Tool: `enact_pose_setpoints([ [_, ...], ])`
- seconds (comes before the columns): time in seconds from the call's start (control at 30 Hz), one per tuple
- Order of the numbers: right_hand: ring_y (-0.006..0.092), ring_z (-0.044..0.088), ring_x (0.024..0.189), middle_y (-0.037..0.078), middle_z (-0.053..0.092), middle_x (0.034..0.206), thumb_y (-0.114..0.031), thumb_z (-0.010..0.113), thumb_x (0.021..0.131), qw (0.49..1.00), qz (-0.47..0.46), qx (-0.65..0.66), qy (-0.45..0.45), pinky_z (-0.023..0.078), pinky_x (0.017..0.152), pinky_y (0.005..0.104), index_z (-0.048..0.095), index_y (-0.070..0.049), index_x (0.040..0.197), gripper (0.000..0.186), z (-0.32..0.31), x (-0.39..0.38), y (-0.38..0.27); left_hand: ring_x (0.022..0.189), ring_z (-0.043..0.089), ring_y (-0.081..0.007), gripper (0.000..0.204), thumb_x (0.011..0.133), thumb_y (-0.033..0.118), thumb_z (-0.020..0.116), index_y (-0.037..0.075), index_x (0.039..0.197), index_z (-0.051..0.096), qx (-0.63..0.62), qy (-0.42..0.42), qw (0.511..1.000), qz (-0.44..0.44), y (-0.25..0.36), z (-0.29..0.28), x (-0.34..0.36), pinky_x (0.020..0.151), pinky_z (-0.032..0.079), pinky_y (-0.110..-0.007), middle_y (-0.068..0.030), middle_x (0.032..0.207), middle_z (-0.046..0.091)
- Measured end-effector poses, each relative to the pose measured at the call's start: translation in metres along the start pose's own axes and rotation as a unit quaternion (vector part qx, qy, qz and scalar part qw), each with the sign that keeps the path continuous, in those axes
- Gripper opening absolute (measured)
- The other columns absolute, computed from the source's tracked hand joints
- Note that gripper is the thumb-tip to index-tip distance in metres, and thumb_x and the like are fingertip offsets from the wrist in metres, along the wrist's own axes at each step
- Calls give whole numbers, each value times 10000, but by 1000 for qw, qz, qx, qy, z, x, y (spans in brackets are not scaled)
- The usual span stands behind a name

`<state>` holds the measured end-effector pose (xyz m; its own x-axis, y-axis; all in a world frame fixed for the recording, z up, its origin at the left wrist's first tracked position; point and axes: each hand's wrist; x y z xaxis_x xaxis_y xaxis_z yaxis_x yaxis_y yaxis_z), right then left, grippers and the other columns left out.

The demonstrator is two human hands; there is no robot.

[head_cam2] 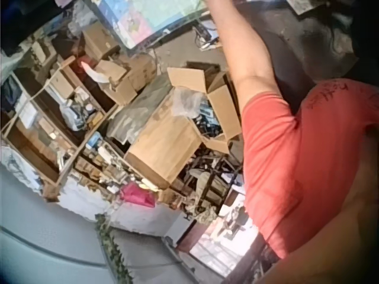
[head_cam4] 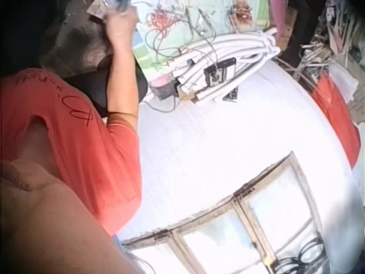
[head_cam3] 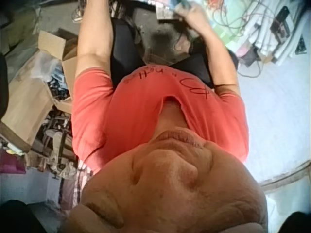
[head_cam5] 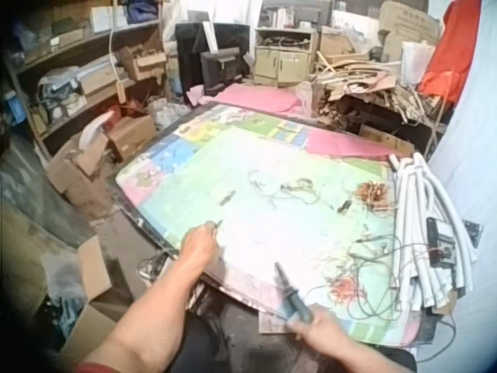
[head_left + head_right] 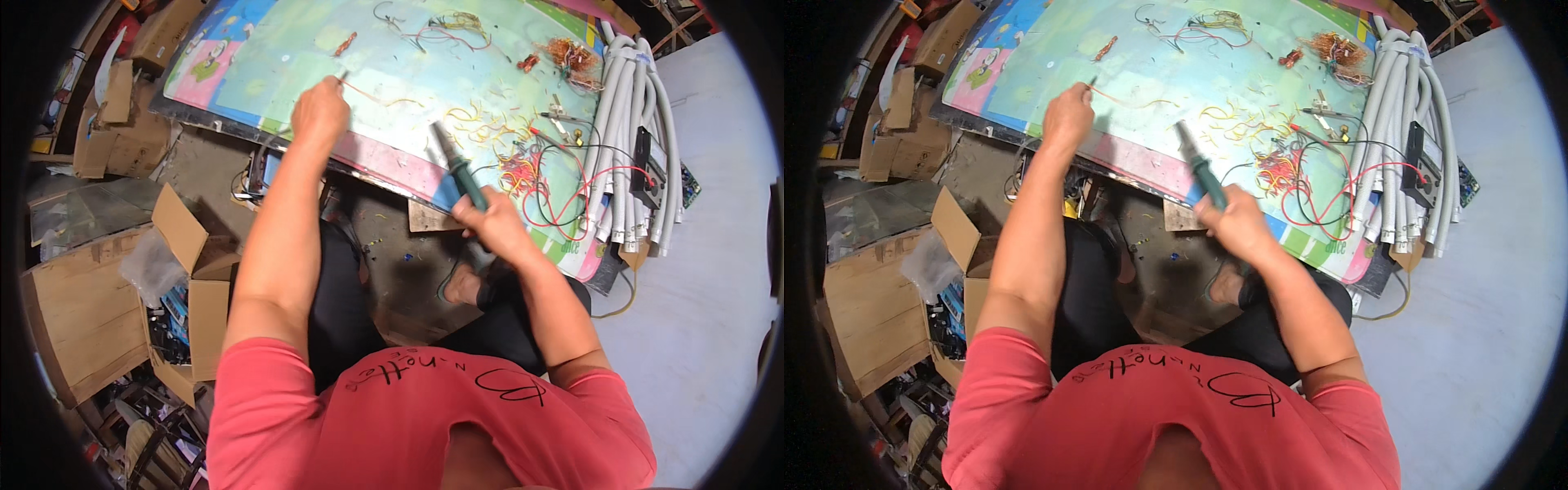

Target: The person strips insulation from wires, twists the exposed strands, and uses pliers to crimp connectors onto the wire ends. They repeat this process for multiple wires on a cluttered workbench.

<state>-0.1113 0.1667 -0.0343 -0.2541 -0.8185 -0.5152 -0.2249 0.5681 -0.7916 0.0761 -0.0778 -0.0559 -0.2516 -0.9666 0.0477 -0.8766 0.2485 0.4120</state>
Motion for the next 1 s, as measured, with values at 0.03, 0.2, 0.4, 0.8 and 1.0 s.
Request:
enact_pose_setpoints([
  [0.03,168,602,675,123,629,754,-206,659,861,997,3,74,14,492,622,338,618,58,897,269,-6,9,2,884,619,-450,222,939,224,504,61,1002,639,-19,0,1000,9,2,5,-4,784,467,-526,-240,923,661],
  [0.2,135,594,701,58,642,787,-161,646,862,979,-50,197,19,459,640,276,644,20,882,182,-16,8,-14,799,613,-454,206,935,219,534,53,996,639,-59,29,995,80,41,5,-24,702,468,-511,-242,825,644],
  [0.4,294,549,894,153,554,931,-261,668,852,991,-130,-13,6,431,815,363,637,3,917,274,-14,3,-23,758,623,-419,174,921,173,565,76,1043,641,-117,66,977,165,68,-1,-40,666,493,-490,-208,834,645],
  [0.8,183,534,840,67,539,887,-212,666,849,982,-190,1,16,422,794,310,636,-47,871,169,-10,4,-19,774,633,-384,201,904,143,598,88,1084,669,-89,75,972,202,78,-8,-52,685,497,-449,-180,881,659],
  [1.0,179,533,829,60,534,878,-224,674,843,983,-184,-5,10,423,781,307,629,-45,859,185,-11,3,-22,806,637,-390,206,909,146,587,78,1087,664,-75,54,976,197,82,-10,-55,703,499,-450,-194,901,662],
])
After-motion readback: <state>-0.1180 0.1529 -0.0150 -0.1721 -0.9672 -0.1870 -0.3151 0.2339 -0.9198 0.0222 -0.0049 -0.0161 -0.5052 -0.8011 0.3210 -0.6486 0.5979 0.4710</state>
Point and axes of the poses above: each hand's wrist, its own x-axis towards the middle knuckle, its own z-axis out of the palm, y = z × x
